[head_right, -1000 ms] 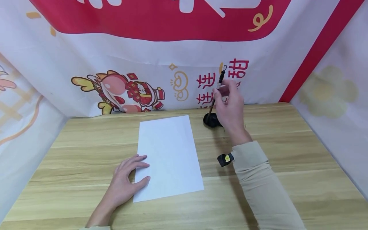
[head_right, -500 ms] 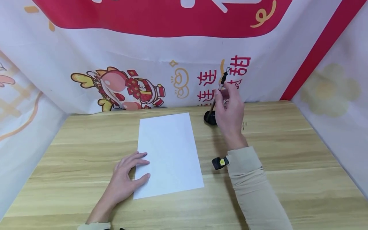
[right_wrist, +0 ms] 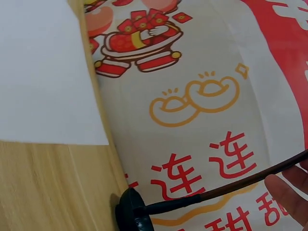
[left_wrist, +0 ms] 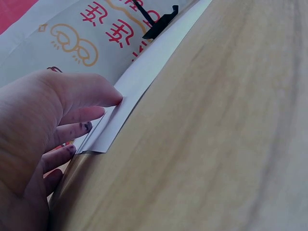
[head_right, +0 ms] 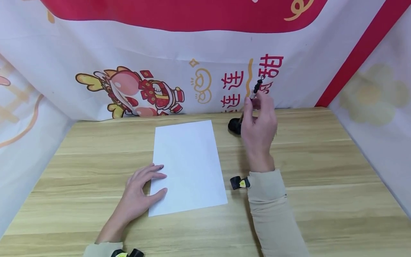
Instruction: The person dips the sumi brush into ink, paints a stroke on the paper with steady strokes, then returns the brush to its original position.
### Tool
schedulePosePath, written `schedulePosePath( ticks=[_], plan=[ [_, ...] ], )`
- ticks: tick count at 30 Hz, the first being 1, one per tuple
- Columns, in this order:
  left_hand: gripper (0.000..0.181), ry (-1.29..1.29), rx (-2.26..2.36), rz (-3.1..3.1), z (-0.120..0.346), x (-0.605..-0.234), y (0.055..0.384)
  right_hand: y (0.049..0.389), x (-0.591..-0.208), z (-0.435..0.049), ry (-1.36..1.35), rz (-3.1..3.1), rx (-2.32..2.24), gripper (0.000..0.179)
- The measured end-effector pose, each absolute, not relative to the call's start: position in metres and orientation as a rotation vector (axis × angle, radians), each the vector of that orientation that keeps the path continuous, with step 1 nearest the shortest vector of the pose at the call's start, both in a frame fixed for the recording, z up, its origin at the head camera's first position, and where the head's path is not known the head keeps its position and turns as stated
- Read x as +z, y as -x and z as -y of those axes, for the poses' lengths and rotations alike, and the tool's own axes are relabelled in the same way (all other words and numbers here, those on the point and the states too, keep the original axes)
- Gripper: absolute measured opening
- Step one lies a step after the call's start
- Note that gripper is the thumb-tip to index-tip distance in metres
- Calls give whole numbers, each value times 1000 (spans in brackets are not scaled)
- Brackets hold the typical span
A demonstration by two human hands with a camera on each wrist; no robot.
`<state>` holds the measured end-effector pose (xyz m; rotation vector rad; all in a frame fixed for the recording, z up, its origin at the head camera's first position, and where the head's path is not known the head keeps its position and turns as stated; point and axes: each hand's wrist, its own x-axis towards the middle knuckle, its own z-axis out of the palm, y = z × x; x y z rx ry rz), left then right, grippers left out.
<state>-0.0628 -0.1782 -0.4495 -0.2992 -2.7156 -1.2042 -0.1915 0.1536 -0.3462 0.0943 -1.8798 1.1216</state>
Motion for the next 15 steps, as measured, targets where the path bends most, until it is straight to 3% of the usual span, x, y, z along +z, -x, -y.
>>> schedulePosePath(
  ticks=[15],
  plan=[
    [37,299,-1177,2719,180,-453,64,183,-346,-158,-65,1928,1134,32]
  ],
)
